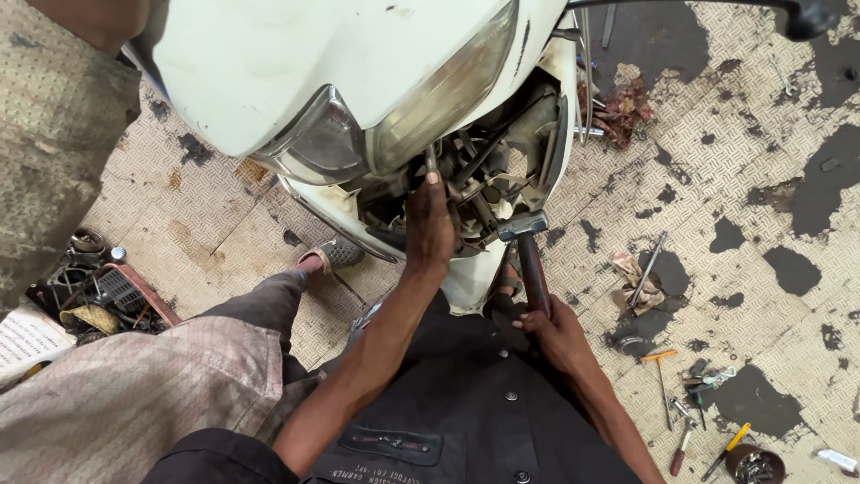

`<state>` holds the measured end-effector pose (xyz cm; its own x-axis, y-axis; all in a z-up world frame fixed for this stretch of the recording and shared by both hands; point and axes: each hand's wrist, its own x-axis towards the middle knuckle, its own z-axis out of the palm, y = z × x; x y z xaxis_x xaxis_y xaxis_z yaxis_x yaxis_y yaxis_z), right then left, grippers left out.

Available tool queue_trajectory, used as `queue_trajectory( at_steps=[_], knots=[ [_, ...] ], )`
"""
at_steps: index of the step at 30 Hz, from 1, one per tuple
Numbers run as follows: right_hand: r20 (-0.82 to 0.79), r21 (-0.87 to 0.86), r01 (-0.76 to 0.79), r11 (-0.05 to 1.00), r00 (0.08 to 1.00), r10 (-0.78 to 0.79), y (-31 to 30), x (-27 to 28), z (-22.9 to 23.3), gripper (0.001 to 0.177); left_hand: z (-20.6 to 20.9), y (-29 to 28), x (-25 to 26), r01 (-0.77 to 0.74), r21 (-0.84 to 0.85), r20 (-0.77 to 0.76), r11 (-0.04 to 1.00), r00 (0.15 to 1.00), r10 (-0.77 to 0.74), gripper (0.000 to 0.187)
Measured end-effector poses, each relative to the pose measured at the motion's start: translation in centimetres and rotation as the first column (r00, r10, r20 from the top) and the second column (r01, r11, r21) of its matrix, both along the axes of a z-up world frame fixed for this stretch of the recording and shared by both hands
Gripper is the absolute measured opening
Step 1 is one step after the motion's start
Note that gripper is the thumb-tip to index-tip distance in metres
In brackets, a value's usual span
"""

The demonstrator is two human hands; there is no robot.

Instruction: Repairing the front steering assembly and front fork area of a scooter using a hammer and metal punch.

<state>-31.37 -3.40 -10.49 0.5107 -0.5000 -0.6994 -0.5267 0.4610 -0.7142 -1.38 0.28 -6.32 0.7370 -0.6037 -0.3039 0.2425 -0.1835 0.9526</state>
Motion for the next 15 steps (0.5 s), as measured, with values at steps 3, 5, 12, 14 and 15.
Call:
queue_trajectory(
  at_steps=[3, 5, 12, 14, 15],
  knots=[
    [-0.009, 0.01, -0.003, 1.0, 1.0, 0.003, -0.1, 0.2, -0.1, 0.032, 1.4, 0.0, 0.2, 0.017, -0.005, -0.09, 1.0, 0.996, -0.017, 0.072],
    [-0.011, 0.008, -0.008, 1.0, 1.0, 0.008, 0.0, 0.2, 0.0, 0.033, 2.1, 0.0, 0.2, 0.008, -0.013, -0.152, 1.0, 0.988, -0.01, 0.067],
    [-0.068, -0.009, -0.016, 1.0, 0.998, 0.016, -0.2, 0.4, 1.2, 0.033, 1.6, 0.1, 0.9, -0.009, 0.025, -0.319, 1.0, 0.948, 0.017, 0.052],
    [-0.073, -0.024, -0.014, 1.0, 0.997, 0.012, 0.2, -0.3, 0.8, 0.033, 1.8, 0.7, 1.9, -0.015, 0.022, -0.325, 1.0, 0.946, 0.022, 0.052],
    [-0.081, -0.037, -0.014, 0.999, 0.997, 0.011, 0.3, -0.6, 0.5, 0.032, 1.9, 1.0, 2.5, -0.023, 0.021, -0.334, 1.0, 0.942, 0.029, 0.053]
  ],
)
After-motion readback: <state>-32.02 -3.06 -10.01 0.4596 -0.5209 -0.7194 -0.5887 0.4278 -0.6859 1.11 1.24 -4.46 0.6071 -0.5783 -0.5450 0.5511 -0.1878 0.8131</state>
